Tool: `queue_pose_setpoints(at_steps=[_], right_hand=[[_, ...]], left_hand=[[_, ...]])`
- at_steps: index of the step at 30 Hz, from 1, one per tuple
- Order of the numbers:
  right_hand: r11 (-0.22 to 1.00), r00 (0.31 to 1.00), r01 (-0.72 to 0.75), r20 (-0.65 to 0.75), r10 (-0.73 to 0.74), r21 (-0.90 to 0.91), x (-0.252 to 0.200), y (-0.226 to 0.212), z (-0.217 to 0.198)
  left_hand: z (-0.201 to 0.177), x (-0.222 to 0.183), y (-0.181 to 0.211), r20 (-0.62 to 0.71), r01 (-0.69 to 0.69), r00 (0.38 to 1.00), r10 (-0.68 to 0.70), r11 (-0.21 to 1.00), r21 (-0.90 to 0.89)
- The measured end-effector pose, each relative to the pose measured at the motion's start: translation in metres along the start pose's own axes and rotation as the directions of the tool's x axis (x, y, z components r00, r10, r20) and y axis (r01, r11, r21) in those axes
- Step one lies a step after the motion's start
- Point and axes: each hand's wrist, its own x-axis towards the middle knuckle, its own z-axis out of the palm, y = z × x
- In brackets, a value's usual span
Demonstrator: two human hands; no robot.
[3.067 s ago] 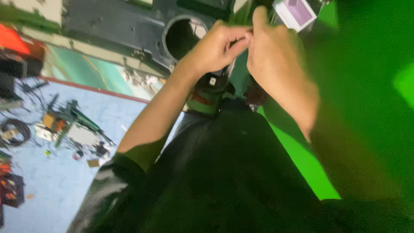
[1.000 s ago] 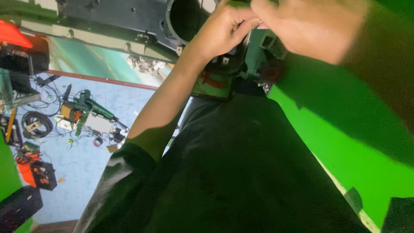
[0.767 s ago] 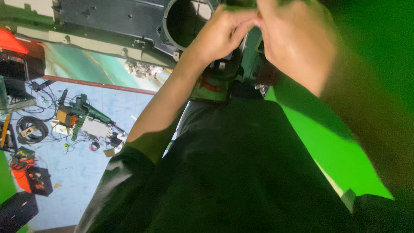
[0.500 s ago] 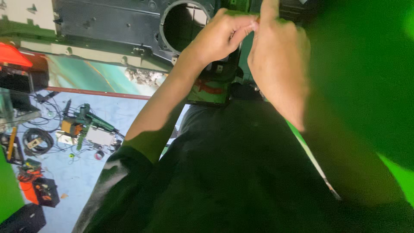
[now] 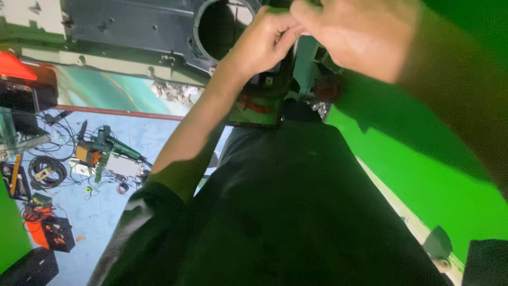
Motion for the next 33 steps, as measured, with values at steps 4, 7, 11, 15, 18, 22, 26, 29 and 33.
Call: queue_pose_setpoints(at_steps=[4,7,11,15,18,22,26,29,33], right_hand=[[0.944,0.922,-0.306,0.285,0.26,0.127,0.003,-0.017,0.009],[0.911,0.936,-0.334,-0.032,0.351,0.242,0.001,-0.033,0.015],[0.815,0.862,-0.497,0.061,0.503,0.297,0.003,-0.043,0.022],[0.804,0.894,-0.44,0.114,0.432,0.401,-0.004,-0.03,0.023],[0.858,0.916,-0.354,-0.045,0.398,0.373,-0.012,-0.024,0.023],[0.831,0.887,-0.301,-0.182,0.424,0.467,-0.024,-0.021,0.027],[0.632,0.895,-0.255,-0.068,0.441,0.732,-0.038,-0.02,0.046],[0.507,0.869,-0.355,0.077,0.489,0.785,-0.052,-0.029,0.073],[0.399,0.886,-0.301,0.1,0.452,0.866,-0.058,-0.048,0.11]], left_hand=[[0.002,0.002,0.004,-0.034,-0.128,0.991,0.127,0.992,-0.02],[0.001,0.005,0.006,0.022,-0.008,1.0,0.008,1.0,0.0],[0.0,0.005,0.01,0.04,-0.036,0.999,0.035,0.999,0.02],[-0.001,0.003,0.012,0.007,-0.102,0.995,0.101,0.994,0.026],[0.0,0.006,0.016,-0.015,-0.024,1.0,0.025,0.997,0.079],[-0.003,0.001,0.027,-0.105,-0.036,0.994,0.033,0.999,-0.021],[-0.006,-0.003,0.048,-0.267,-0.007,0.964,0.008,1.0,0.003],[-0.015,-0.012,0.063,-0.345,0.02,0.939,-0.016,1.0,0.007],[-0.011,-0.028,0.071,-0.494,0.046,0.844,-0.209,0.946,-0.321]])
